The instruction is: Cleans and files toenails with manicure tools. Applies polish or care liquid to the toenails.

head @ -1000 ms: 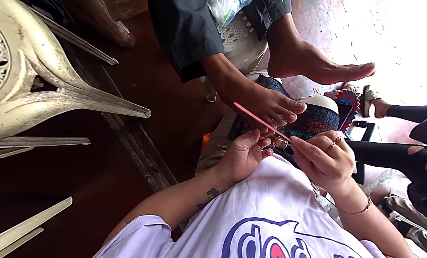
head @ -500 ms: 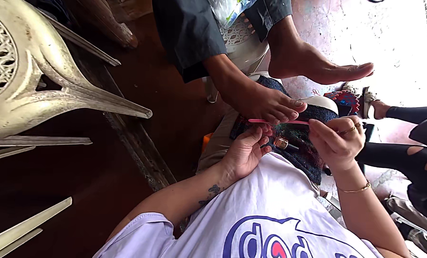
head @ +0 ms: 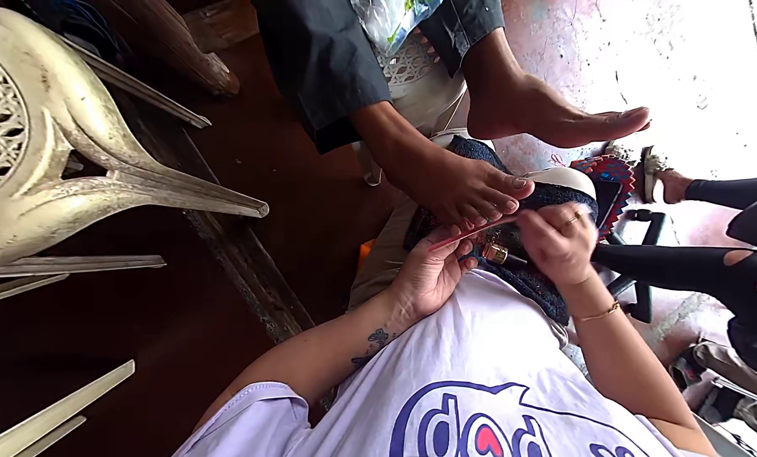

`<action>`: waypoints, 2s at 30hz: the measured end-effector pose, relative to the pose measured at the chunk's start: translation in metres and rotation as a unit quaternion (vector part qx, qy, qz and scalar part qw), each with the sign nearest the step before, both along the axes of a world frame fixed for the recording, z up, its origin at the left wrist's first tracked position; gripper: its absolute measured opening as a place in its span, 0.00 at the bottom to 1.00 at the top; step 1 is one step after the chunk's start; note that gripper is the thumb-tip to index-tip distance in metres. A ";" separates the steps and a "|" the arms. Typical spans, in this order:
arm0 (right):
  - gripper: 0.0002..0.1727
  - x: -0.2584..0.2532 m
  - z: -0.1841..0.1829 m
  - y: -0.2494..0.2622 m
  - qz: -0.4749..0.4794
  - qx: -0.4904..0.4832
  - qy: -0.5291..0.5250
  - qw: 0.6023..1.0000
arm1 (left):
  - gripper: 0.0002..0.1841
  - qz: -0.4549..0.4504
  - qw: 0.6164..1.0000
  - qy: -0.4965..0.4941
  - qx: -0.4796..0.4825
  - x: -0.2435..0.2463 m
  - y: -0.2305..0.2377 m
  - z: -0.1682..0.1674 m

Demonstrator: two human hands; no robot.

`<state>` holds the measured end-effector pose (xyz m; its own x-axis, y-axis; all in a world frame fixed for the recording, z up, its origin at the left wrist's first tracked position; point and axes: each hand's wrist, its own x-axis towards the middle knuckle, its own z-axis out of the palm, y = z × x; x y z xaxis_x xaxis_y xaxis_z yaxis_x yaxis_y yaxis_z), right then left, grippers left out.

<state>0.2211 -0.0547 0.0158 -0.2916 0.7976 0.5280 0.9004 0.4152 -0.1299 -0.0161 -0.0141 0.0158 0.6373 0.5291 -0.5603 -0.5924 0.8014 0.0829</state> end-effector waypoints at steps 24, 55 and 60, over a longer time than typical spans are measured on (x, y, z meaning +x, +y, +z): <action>0.06 0.008 0.007 -0.017 0.026 0.001 0.014 1.000 | 0.12 -0.001 0.999 0.024 0.026 0.003 -0.001 -0.002; 0.08 0.041 0.002 0.046 -0.009 -0.290 0.244 0.925 | 0.14 -0.017 0.995 0.049 0.091 -0.005 -0.001 -0.003; 0.05 0.058 0.034 0.025 0.162 -0.561 0.357 0.729 | 0.13 -0.018 0.995 0.035 0.086 -0.005 -0.002 -0.006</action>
